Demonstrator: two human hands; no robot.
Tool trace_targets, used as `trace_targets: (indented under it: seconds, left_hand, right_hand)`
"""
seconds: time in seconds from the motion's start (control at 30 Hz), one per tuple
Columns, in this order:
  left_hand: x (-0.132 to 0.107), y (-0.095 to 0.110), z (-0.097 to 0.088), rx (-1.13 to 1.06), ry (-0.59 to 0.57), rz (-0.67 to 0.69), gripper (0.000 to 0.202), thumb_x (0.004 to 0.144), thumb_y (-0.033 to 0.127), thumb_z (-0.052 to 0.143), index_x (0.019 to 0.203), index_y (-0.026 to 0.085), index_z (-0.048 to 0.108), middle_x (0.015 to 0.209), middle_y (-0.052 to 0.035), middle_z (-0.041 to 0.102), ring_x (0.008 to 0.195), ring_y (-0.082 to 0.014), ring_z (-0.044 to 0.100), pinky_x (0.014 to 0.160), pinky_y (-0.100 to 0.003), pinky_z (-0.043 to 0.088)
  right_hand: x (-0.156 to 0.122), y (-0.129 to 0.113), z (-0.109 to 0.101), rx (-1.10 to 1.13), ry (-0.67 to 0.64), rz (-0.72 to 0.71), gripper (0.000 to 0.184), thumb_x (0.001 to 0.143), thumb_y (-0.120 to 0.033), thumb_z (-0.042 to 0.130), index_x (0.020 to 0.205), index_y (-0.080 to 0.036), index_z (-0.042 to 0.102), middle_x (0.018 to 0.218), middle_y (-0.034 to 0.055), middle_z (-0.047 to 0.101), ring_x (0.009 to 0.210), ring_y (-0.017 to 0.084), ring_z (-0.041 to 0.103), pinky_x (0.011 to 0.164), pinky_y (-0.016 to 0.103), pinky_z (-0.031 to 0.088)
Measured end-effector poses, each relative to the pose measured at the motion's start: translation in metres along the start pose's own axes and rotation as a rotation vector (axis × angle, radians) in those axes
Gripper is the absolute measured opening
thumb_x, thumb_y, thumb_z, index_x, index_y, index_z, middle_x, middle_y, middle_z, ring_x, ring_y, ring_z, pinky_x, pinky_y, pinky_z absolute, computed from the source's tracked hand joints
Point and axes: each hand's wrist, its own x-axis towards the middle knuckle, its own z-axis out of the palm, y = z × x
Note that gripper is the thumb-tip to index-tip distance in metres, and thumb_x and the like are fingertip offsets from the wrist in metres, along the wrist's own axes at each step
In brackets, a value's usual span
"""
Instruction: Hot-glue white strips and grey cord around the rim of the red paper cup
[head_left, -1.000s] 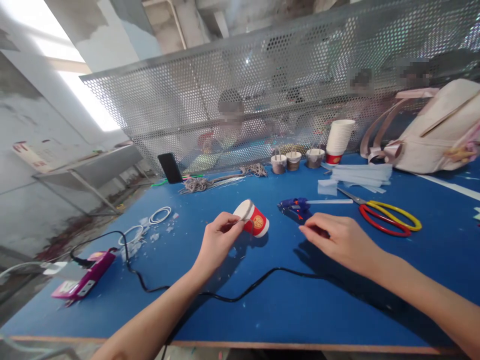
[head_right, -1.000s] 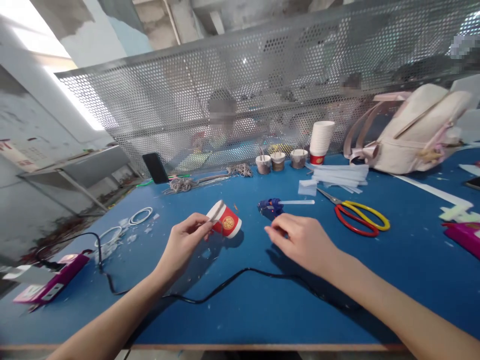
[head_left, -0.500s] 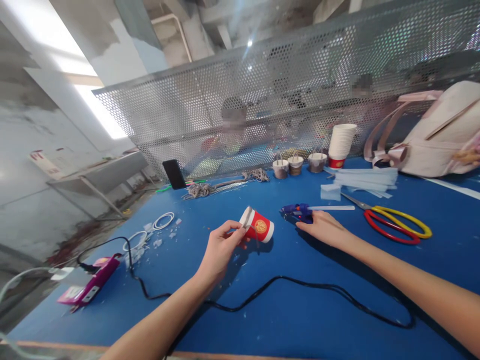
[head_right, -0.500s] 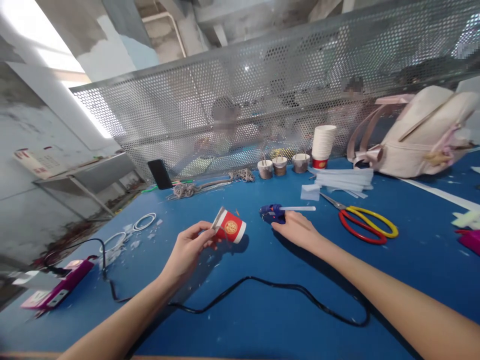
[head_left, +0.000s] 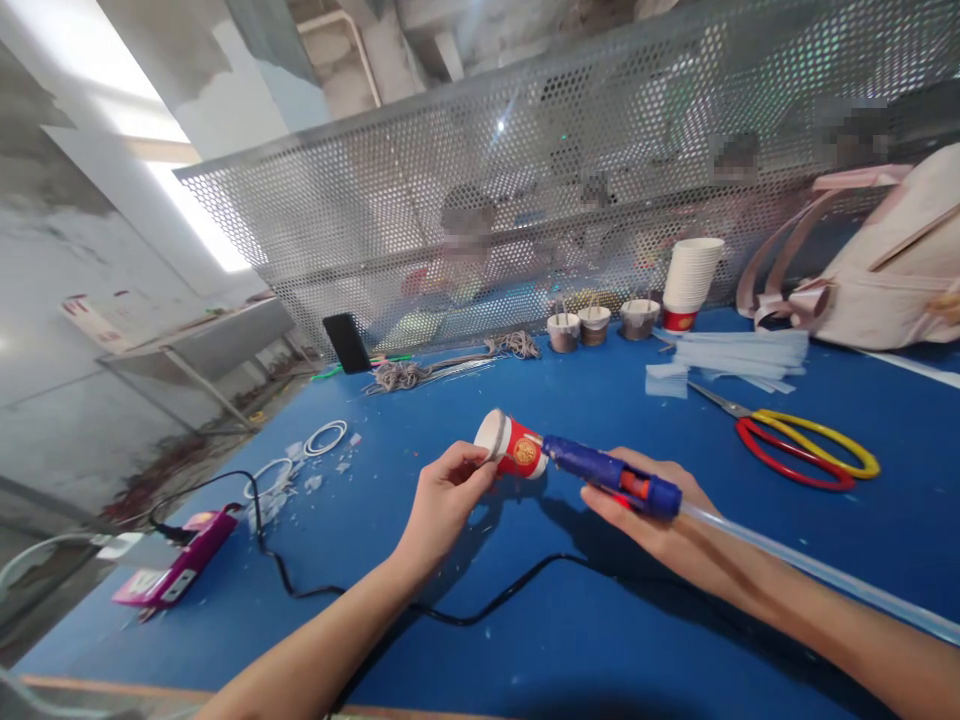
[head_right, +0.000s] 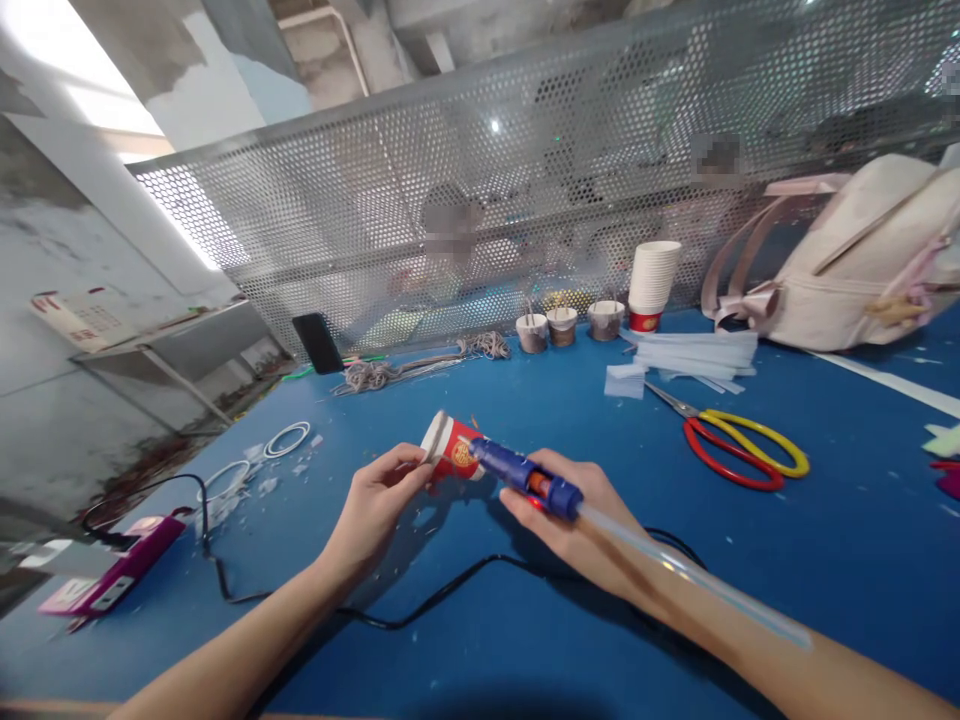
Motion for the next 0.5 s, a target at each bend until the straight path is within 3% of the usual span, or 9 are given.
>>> trace_targets:
  seconds: [0.5]
  left_hand:
    - [-0.002, -0.007, 0.003, 0.088, -0.042, 0.101, 0.009, 0.074, 0.024, 0.062, 0.071, 0.016, 0.064, 0.071, -0.0002, 0.056, 0.063, -0.0114, 0.052, 0.061, -0.022, 0.042]
  right_hand:
    - [-0.006, -0.001, 0.015, -0.114, 0.006, -0.217, 0.018, 0.086, -0.031, 0.053, 0.073, -0.019, 0.054, 0.056, -0.0036, 0.055, 0.045, 0.008, 0.044, 0.046, 0.02, 0.036]
